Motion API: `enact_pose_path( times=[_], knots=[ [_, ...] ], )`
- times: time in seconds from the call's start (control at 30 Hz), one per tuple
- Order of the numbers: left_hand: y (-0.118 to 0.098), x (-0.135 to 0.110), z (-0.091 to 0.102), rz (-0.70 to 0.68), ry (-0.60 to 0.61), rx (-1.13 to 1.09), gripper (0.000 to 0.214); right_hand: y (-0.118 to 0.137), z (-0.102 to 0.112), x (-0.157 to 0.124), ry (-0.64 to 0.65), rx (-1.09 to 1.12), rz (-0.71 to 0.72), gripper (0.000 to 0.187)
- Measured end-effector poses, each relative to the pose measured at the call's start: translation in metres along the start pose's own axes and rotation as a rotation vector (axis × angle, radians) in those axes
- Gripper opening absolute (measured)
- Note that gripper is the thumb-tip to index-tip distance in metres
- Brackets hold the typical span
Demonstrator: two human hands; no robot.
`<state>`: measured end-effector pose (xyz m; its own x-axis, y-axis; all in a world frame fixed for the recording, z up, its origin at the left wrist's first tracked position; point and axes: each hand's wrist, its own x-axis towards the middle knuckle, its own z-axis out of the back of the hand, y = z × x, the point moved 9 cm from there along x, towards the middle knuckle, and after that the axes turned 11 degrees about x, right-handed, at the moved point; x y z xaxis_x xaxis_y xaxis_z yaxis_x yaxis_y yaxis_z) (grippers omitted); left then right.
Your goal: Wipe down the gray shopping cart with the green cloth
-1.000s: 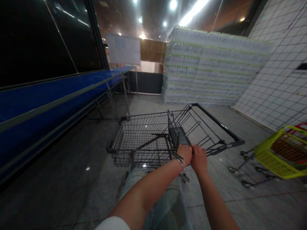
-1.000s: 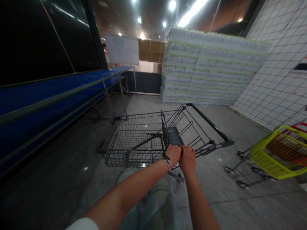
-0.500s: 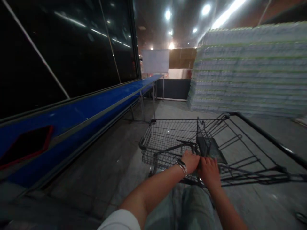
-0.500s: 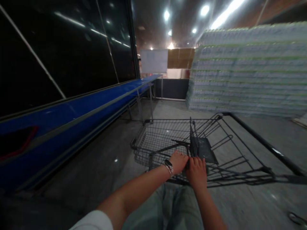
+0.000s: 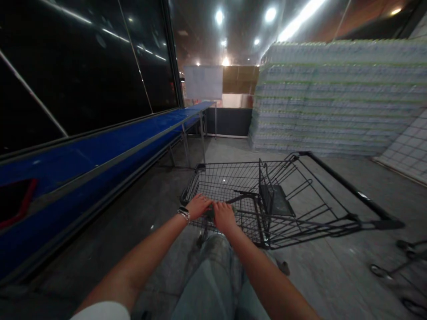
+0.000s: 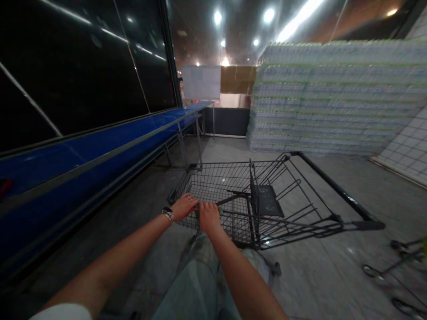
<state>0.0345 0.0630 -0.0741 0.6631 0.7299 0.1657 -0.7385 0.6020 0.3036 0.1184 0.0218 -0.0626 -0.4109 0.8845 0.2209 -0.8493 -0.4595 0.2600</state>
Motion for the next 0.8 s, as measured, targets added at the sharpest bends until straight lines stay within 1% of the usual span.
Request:
enact_pose_path(
  times=[0.1,0.17,0.23,0.27,0.3,0.33,0.4,0.43,0.5,0.57,0.67,0.8],
  knots=[
    [0.032,-0.017,-0.008,0.015,0.043,-0.004,0.014,0.017,-0.006,0.013,0.007,0.016,0.017,0.038],
    [0.05,-0.027,-0.013,0.048,0.093,-0.007,0.012,0.022,-0.007,0.018,0.006,0.022,-0.004,0.033],
    [0.061,-0.035,-0.014,0.102,0.138,-0.011,0.013,0.024,-0.007,0.021,0.003,0.026,-0.023,0.029],
    [0.062,-0.037,-0.012,0.129,0.149,-0.02,0.014,0.024,-0.007,0.022,0.002,0.03,-0.02,0.028],
    [0.06,-0.037,-0.008,0.149,0.148,-0.036,0.019,0.024,-0.007,0.024,0.007,0.034,-0.015,0.028],
    [0.053,-0.035,-0.003,0.156,0.139,-0.059,0.029,0.024,-0.008,0.025,0.016,0.034,-0.014,0.028],
    [0.032,-0.027,0.008,0.131,0.112,-0.116,0.052,0.02,-0.011,0.027,0.043,0.029,-0.027,0.031],
    [0.019,-0.022,0.013,0.112,0.108,-0.146,0.061,0.018,-0.013,0.027,0.059,0.024,-0.036,0.033],
    [-0.002,-0.011,0.016,0.1,0.126,-0.207,0.068,0.013,-0.014,0.027,0.082,0.016,-0.049,0.035],
    [-0.012,-0.005,0.013,0.134,0.15,-0.244,0.067,0.007,-0.013,0.024,0.095,0.018,-0.047,0.035],
    [-0.014,-0.003,0.006,0.166,0.146,-0.253,0.057,-0.007,-0.008,0.013,0.081,0.015,-0.041,0.032],
    [-0.014,-0.007,0.001,0.154,0.112,-0.24,0.037,-0.038,0.004,-0.014,0.025,-0.025,-0.061,0.023]
  ],
)
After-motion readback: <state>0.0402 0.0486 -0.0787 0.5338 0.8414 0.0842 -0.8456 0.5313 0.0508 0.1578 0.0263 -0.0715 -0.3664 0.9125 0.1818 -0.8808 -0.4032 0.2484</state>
